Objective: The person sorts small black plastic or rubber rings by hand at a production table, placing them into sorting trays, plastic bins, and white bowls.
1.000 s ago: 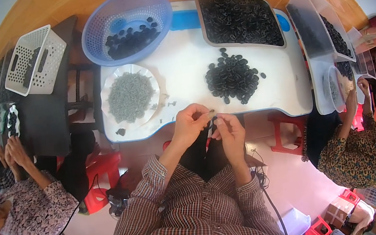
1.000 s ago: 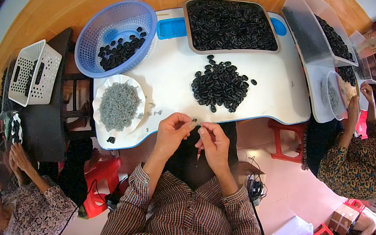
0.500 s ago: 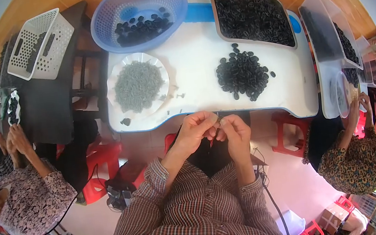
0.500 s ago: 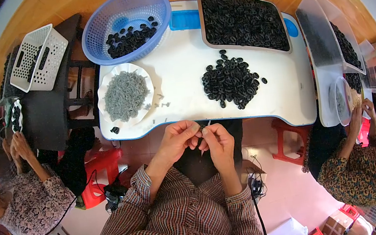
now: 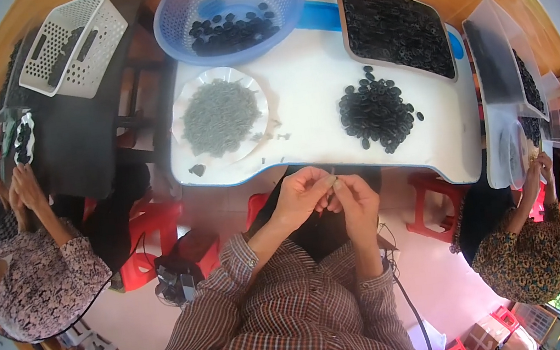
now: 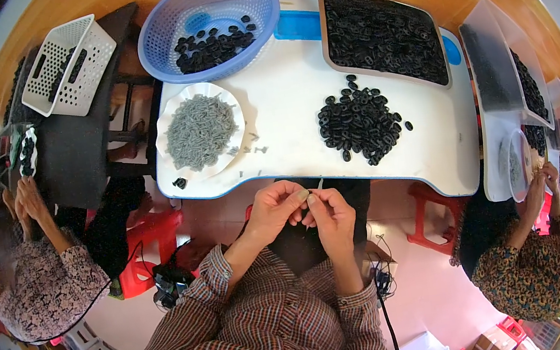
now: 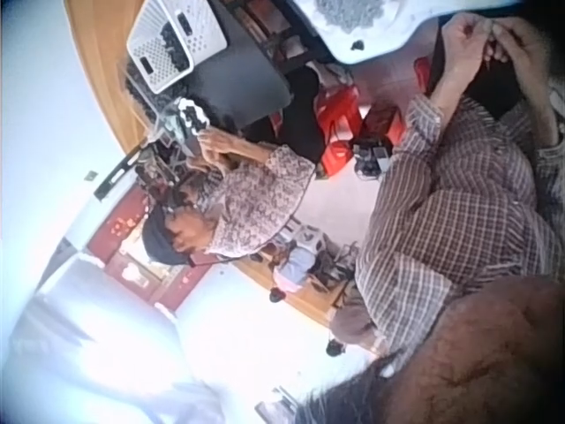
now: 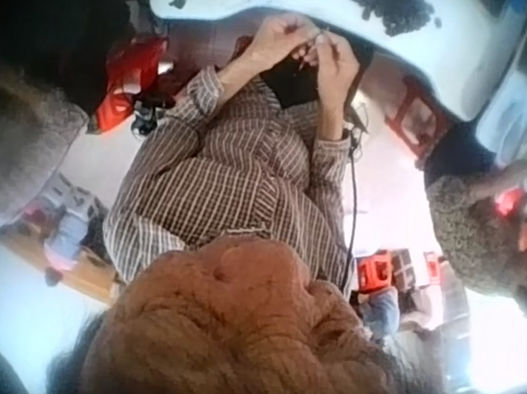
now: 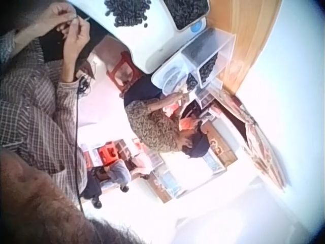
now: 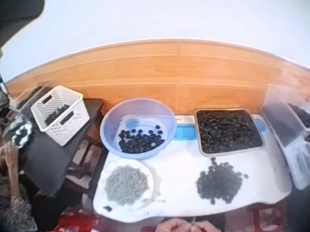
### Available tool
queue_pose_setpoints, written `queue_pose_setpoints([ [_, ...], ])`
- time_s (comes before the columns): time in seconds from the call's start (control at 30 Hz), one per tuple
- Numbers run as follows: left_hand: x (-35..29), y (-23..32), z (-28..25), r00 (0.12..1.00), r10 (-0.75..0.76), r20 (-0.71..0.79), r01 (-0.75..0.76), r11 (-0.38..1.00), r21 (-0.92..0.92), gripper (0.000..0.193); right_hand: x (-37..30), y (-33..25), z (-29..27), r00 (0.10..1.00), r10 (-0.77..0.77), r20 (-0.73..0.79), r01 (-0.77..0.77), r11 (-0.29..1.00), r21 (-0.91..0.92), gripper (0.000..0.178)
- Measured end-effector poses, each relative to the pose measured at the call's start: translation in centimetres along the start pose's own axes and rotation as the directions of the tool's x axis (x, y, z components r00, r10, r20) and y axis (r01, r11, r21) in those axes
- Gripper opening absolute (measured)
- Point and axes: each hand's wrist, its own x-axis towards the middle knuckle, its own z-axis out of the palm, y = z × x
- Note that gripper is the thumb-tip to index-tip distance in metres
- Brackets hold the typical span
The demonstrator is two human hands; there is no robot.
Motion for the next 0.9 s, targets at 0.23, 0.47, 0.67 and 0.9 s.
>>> queue_pose_setpoints([
  [0.23,-0.6,-0.3,-0.8,0.987,0.122,-0.106,-0.104,0.982,0.160,0.018,0.0,1.0,0.1,0.998,-0.020,0.058,0.021,1.000,-0.005,0.011],
  [0.47,-0.5,1.8,-3.1,0.678,0.733,0.052,-0.199,0.115,0.973,0.024,0.2,0.7,0.5,0.996,0.082,-0.023,-0.081,0.996,0.022,0.019],
  [0.67,-0.5,1.3,-3.9,0.672,0.734,0.103,-0.146,-0.004,0.989,0.027,0.5,0.7,0.5,0.985,0.170,-0.019,-0.163,0.966,0.202,0.020],
  [0.9,-0.1,0.9,-4.2,0.616,0.767,0.180,-0.195,-0.073,0.978,0.025,0.5,1.1,0.3,0.987,0.161,0.002,-0.155,0.947,0.282,0.019],
])
